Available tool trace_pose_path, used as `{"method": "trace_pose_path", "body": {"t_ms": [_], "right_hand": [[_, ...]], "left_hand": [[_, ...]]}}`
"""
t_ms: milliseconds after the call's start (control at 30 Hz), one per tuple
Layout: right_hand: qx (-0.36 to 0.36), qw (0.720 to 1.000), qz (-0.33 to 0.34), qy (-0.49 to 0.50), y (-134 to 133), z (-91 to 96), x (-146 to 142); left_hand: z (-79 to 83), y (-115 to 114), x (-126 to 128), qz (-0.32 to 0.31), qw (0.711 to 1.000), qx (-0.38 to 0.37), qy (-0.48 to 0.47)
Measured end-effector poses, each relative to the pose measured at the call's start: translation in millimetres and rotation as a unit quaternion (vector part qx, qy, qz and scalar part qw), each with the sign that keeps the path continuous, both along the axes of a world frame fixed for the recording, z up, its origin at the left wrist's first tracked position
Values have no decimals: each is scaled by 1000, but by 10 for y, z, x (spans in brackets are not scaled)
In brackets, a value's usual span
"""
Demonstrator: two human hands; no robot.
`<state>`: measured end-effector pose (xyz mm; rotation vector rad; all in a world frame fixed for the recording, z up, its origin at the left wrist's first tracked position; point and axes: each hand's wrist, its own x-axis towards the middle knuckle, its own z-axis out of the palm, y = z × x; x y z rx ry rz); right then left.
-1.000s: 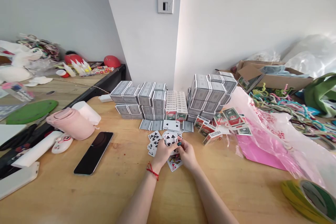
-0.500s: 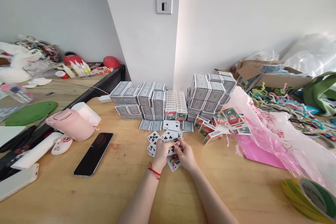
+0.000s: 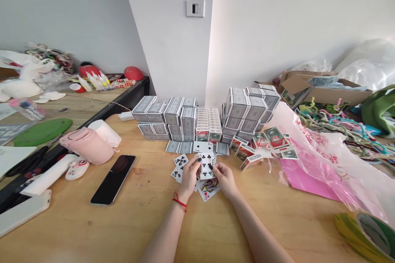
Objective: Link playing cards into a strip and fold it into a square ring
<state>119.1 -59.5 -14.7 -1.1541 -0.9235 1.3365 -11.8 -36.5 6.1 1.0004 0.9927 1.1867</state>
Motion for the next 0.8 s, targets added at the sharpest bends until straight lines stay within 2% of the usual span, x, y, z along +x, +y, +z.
{"method": "trace_pose_path", "body": {"t_ms": [100,267,400,800], "right_hand": [[13,999,7,29,-9,18,-25],[6,999,-8,49,-7,34,-60],[0,999,-48,24,7,23,-63],[8,998,-23,64,-10,73,-59]], "left_hand": [[-26,19,-32,30,998,5,64],[-78,45,-22,57,994,1,96],[-105,47,-1,55,992,19,108],[-66,-10,24,38,986,79,145]]}}
